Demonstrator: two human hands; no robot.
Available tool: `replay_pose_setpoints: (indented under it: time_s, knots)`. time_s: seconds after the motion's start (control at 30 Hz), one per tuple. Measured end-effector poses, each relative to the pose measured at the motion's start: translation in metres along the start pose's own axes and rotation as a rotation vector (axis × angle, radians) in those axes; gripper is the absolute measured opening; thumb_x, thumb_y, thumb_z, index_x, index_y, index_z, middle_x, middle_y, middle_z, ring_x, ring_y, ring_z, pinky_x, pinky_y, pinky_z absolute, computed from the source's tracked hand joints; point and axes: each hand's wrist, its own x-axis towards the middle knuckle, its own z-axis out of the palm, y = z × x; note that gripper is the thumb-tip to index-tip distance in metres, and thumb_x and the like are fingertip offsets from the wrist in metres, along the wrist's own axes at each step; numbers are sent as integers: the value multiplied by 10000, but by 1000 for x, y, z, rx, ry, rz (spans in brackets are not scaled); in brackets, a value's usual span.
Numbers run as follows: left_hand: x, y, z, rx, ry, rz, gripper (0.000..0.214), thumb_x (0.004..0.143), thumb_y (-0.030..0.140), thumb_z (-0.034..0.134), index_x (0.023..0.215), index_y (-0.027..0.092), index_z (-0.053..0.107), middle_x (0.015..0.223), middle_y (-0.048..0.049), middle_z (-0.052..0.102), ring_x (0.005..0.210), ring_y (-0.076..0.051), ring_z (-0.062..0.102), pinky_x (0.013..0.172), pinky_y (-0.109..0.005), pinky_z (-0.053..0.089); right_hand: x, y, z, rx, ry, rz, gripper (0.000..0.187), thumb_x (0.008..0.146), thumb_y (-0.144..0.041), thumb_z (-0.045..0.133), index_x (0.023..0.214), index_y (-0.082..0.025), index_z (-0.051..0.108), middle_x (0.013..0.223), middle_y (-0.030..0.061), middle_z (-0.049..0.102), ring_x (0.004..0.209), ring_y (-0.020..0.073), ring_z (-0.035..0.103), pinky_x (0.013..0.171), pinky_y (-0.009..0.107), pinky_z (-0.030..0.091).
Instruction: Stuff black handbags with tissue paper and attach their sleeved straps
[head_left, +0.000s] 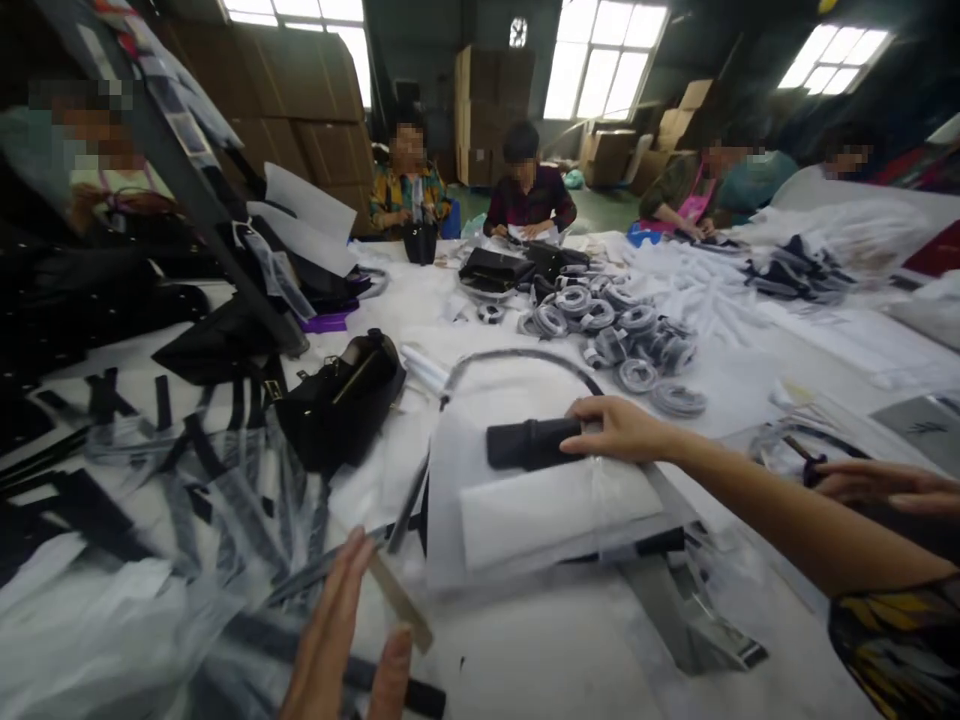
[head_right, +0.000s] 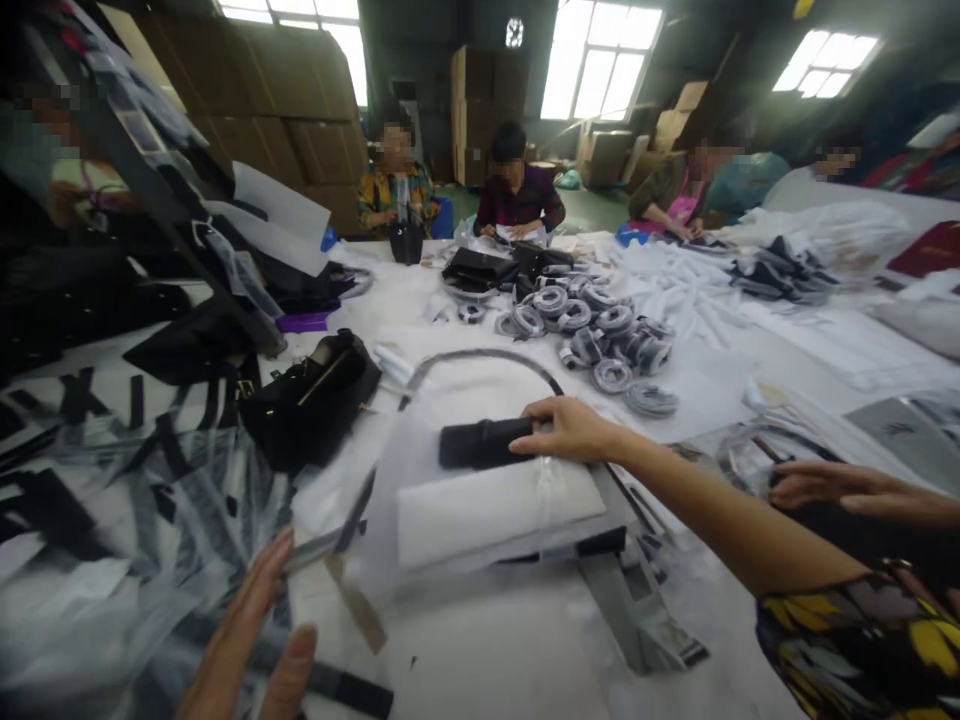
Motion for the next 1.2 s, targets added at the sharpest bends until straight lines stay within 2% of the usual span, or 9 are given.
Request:
replay_pose_setpoints:
  time_s: [0.2,0.3,0.43,0.6,0.7,0.8,1.03,1.1,1.2]
  knots:
    - [-27,-21,-17,-31,-310,-323,546,1039,313,352,1568,284,219,1536,-89,426,1354,-273,469,978,-418,558,-31,-63,68,17,-288,-252,339,733,-541,782,773,-215,700,706,-36,645,721,167,631,1074,384,328]
    - [-62,-29,-25,51,-266,-379,522,1033,285,380,1547,262,289,1511,-109,461,1332,-271,500,956,-412,574,-44,-61,114,-6,-320,-258,380,702,-570,804,778,-211,705,712,-26,679,712,178,653,1095,432,333]
    - [-89,-12,-31,180,-185,-46,539,971,241,535,1494,227,405,1449,-114,550,1328,-260,527,1068,-440,495,-50,-43,167,-93,-252,-212,384,703,-525,830,854,-185,731,760,23,735,778,226,697,1104,515,343]
    - [-112,0,-3,183,-448,586,461,953,73,451,1405,133,517,1352,-103,639,1277,-222,577,1073,-394,490,-87,-50,188,-123,-20,-138,314,908,-309,673,1184,-157,662,1162,139,714,1134,274,633,1162,555,270]
    - [-128,-16,17,309,-496,645,513,927,-11,336,1387,106,532,1431,-101,569,1326,-232,528,1054,-400,500,-136,-66,198,-91,109,-353,334,974,-268,563,1294,-175,595,1279,102,674,1228,210,587,1184,441,310]
    - [-139,-34,26,341,-474,676,529,926,-21,307,1392,97,529,1458,-100,541,1356,-232,493,1122,-409,424,-177,-69,224,-142,20,-521,433,982,-295,549,1390,-153,524,1408,100,589,1374,227,464,1186,437,328]
    - [-154,-46,32,378,-391,666,498,963,30,319,1422,97,500,1504,-86,482,1409,-260,415,1243,-487,133,-207,-50,274,-112,175,-586,485,980,-106,482,1439,-261,499,1359,42,635,1332,206,517,1134,404,394]
    - [-155,-52,37,393,-394,691,483,981,71,350,1450,101,463,1515,-97,465,1415,-266,407,1231,-486,184,-219,-53,282,56,128,-544,440,962,-142,521,1377,-282,569,1244,51,706,1163,208,636,1016,364,487]
    - [-155,-67,45,356,-374,717,477,1000,139,416,1476,132,419,1496,-101,492,1401,-247,435,1178,-456,323,-234,-59,296,421,41,-183,260,961,-239,536,1165,-235,697,1121,84,733,1003,211,679,891,337,528]
